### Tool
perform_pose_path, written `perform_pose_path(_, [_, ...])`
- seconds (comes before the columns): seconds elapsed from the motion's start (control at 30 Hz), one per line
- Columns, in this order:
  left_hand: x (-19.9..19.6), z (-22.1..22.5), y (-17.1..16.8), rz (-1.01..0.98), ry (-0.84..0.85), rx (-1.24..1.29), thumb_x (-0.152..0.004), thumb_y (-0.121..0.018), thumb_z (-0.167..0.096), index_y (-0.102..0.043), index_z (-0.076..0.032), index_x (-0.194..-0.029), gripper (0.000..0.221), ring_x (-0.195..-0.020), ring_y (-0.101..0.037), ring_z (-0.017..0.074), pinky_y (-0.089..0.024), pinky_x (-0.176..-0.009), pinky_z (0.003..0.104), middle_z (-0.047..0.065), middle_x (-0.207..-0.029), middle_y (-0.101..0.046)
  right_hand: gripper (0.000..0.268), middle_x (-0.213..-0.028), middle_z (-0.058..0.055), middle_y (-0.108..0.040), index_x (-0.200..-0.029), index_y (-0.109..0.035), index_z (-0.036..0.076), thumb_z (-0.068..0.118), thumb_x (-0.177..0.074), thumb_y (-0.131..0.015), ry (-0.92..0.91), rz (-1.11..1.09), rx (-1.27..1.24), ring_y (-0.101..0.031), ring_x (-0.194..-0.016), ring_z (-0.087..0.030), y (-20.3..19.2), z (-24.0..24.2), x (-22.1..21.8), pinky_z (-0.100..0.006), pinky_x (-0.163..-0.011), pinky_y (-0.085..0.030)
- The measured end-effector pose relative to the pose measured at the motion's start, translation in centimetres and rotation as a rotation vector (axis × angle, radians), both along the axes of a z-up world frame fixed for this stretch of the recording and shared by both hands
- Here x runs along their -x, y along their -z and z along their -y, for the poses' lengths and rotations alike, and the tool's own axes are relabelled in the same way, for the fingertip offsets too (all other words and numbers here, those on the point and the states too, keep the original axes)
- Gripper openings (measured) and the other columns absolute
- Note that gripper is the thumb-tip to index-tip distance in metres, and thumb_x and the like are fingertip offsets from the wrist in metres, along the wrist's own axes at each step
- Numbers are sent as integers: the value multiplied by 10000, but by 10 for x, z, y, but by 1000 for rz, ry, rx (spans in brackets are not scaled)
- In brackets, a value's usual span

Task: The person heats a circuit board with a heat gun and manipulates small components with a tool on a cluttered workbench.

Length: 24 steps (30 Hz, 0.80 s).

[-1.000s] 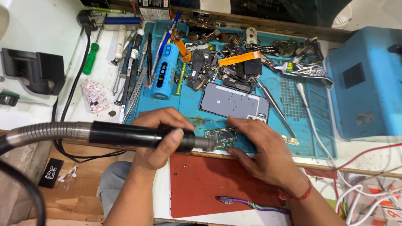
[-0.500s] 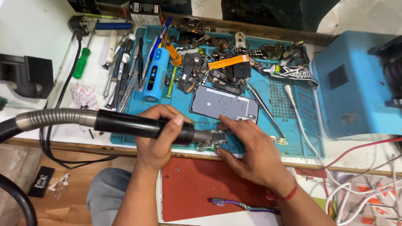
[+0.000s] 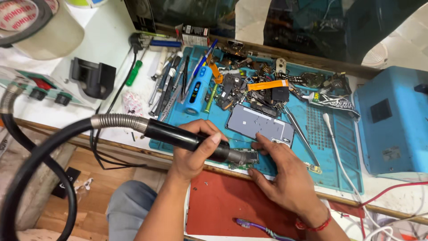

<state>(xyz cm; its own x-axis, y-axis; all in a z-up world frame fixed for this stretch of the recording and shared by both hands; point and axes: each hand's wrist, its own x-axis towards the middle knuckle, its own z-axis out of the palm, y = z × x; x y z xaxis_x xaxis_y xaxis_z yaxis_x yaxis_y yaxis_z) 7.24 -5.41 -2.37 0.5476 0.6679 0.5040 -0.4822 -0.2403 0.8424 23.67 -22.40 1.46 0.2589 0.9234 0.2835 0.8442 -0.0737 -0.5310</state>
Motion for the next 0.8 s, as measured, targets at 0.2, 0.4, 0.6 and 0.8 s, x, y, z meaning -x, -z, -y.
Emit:
perform_pose_path(0.2, [2, 3, 2, -4, -13, -5, -986, -675, -213, -606, -12, -875, 240, -810, -714, 167, -577, -786, 308, 133, -871, -737, 761, -1195, -92, -716, -1425, -490, 15, 201, -758, -804, -30, 46, -25, -641, -1044, -306, 1, 1, 0, -414, -913, -518])
perform_pose_path(0.4, [5, 5, 0, -41, -26, 4, -1005, -660, -204, -617, -10, -877, 237, -819, -706, 173, -572, -798, 310, 143, -875, -731, 744, -1233, -61, -732, -1463, -474, 27, 150, -794, -775, -65, -47, 0, -652, -1049, -280, -1, 6, -5, -393, -911, -535])
perform_pose_path(0.6, [2, 7, 0, 4, -69, -24, -1010, -666, -202, -601, -9, -882, 241, -823, -708, 171, -572, -797, 310, 140, -880, -725, 789, -1243, -77, -722, -1467, -458, 34, 116, -755, -788, -37, -71, -7, -643, -1026, -269, -1, 4, -3, -386, -908, -533])
perform_pose_path(0.8, [4, 5, -2, 4, -19, -53, -999, -664, -194, -618, -2, -891, 224, -812, -688, 161, -560, -794, 299, 140, -890, -734, 803, -1236, -77, -705, -1475, -461, 54, 103, -748, -800, -51, -59, -28, -649, -1034, -261, -1, 3, -1, -376, -909, -540])
